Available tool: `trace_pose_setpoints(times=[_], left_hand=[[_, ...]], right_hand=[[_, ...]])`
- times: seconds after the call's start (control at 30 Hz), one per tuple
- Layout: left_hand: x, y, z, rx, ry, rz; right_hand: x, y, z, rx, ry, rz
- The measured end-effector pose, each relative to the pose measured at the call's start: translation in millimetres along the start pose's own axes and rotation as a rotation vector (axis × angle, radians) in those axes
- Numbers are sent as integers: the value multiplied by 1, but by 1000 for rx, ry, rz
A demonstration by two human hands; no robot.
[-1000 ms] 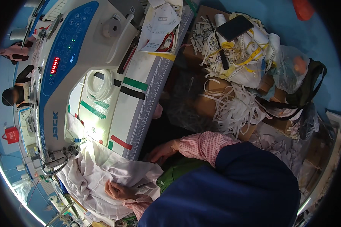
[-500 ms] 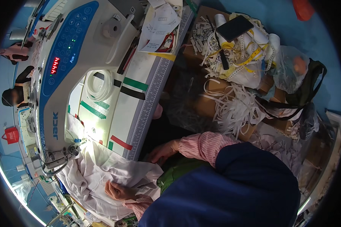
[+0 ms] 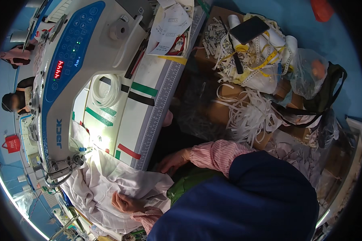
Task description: Using an industrial sewing machine to stitch the edges of large pieces of white fabric.
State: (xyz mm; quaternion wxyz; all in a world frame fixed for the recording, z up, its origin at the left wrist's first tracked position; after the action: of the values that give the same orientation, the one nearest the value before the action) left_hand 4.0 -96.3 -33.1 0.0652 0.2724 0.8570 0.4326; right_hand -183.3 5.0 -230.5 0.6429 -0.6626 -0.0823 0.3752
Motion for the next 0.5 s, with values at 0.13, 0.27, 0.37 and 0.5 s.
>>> trace_pose_setpoints(times=[0.13,0.27,0.37,0.5], left_hand=[[0,0,0,-4,2,2],[-1,1,1,1,2,-6],[1,1,1,-3,0,4],[2,1,1,-2,4,2]], right_hand=[[5,6,-4,10,-28,7],[8,7,-4,36,-14,37],[10,8,-5,26,-49,19],[6,6,-4,44,-44,50]])
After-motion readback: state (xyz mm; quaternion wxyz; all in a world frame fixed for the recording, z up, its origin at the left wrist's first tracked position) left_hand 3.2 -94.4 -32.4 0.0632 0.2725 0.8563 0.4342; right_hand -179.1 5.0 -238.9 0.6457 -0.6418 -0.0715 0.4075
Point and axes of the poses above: each hand's wrist, its own z-axis away from the middle knuckle, its own y-axis out of the back of the hand, x = y × z, the point moved 4 cm from there along -z, towards the middle knuckle, and after that the axes turned 7 degrees about -z, right-handed, at the moved point
